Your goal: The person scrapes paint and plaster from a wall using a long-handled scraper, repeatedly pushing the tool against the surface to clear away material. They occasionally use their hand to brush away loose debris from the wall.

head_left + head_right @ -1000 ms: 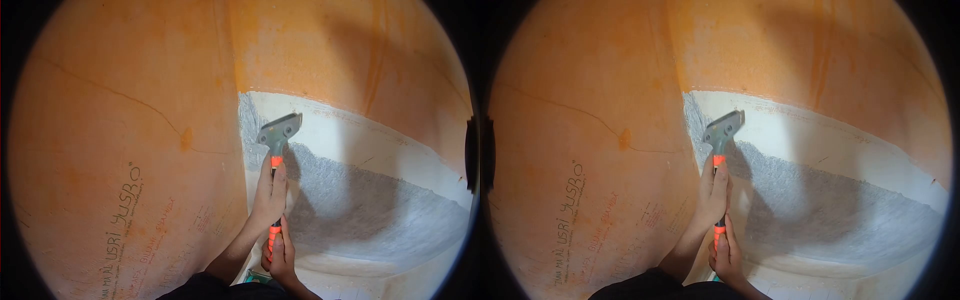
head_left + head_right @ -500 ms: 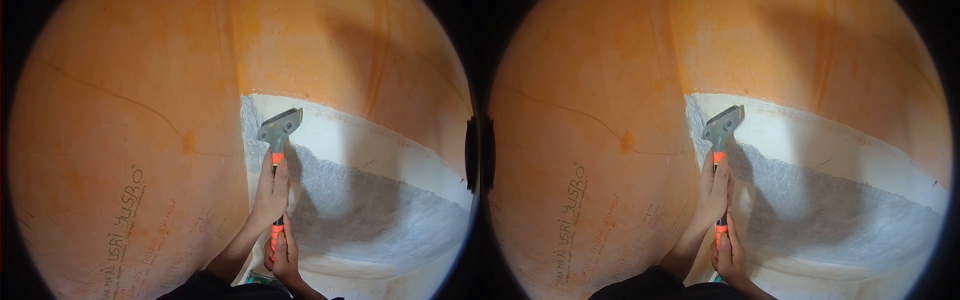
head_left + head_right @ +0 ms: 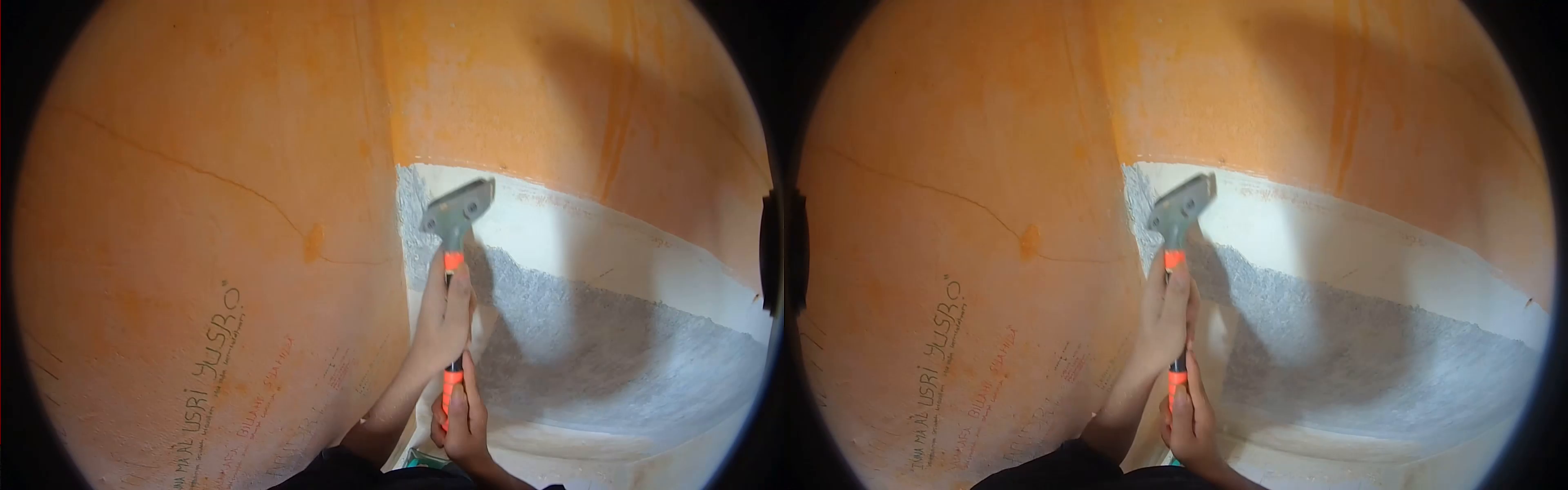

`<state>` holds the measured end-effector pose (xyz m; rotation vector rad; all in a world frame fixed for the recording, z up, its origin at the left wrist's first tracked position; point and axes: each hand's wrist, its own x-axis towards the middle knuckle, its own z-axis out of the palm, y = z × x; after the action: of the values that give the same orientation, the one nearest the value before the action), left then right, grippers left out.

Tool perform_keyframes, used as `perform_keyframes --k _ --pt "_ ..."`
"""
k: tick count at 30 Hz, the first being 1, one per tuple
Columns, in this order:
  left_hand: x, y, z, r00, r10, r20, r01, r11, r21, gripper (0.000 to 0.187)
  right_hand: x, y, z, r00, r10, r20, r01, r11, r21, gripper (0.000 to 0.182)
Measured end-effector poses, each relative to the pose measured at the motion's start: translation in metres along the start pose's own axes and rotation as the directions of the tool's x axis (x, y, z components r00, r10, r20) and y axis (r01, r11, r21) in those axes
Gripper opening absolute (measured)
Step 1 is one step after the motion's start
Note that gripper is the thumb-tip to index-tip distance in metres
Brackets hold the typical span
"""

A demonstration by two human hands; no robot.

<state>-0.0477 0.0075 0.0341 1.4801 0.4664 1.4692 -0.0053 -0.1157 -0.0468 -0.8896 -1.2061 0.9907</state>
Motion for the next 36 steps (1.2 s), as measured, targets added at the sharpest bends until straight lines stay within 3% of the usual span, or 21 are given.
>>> perform_keyframes --k 3,5,7,9,11,18,21,24,27,32,36 --pt "0.005 0.004 -0.003 1.0 -0.023 0.006 0.023 1.0 -0.003 0.039 0.003 -0.006 -0.001 0.997 0.077 0.001 -0.077 0.996 0.046 0.059" --pt "0.011 0.011 -0.006 0.991 -0.121 0.06 0.124 0.992 -0.039 0.053 0.009 -0.015 0.001 0.993 0.115 -0.024 -0.112 0.988 0.107 0.055" --pt "0.0 0.002 -0.003 0.994 -0.089 0.06 0.09 0.995 -0.03 0.048 0.002 -0.012 -0.001 0.998 0.059 0.001 -0.059 0.993 0.099 0.055" --pt "-0.001 0.003 -0.004 0.997 -0.055 0.055 0.056 0.998 -0.022 0.044 -0.005 -0.006 -0.002 0.994 0.109 0.001 -0.109 0.987 0.12 0.055" --pt "0.0 0.014 -0.004 0.989 -0.138 0.06 0.141 0.989 -0.044 0.041 -0.007 -0.012 0.002 0.993 0.117 0.003 -0.117 0.985 0.124 0.055" --pt "0.001 0.014 -0.007 0.989 -0.139 0.05 0.139 0.99 -0.001 0.041 -0.002 -0.012 0.008 0.996 0.092 0.013 -0.093 0.985 0.147 0.056" --pt "-0.001 0.014 -0.007 0.988 -0.151 0.041 0.152 0.988 -0.018 0.04 -0.003 -0.012 0.009 0.999 0.044 0.002 -0.044 0.994 0.096 0.057" --pt "0.001 0.013 -0.006 0.99 -0.127 0.063 0.129 0.991 -0.027 0.04 -0.004 -0.018 0.005 0.995 0.093 0.029 -0.096 0.984 0.148 0.057" --pt "0.003 0.017 -0.004 0.989 -0.14 0.048 0.144 0.986 -0.084 0.04 0.0 -0.022 0.002 0.994 0.075 0.076 -0.079 0.995 0.055 0.06" --pt "0.014 0.016 -0.005 0.997 -0.073 0.034 0.074 0.996 -0.045 0.044 0.012 -0.029 -0.001 0.995 0.077 0.06 -0.08 0.996 0.048 0.057" --pt "0.001 0.011 -0.006 0.994 -0.103 0.044 0.105 0.993 -0.046 0.037 0.0 -0.019 -0.003 0.997 0.057 0.061 -0.057 0.998 0.008 0.057"
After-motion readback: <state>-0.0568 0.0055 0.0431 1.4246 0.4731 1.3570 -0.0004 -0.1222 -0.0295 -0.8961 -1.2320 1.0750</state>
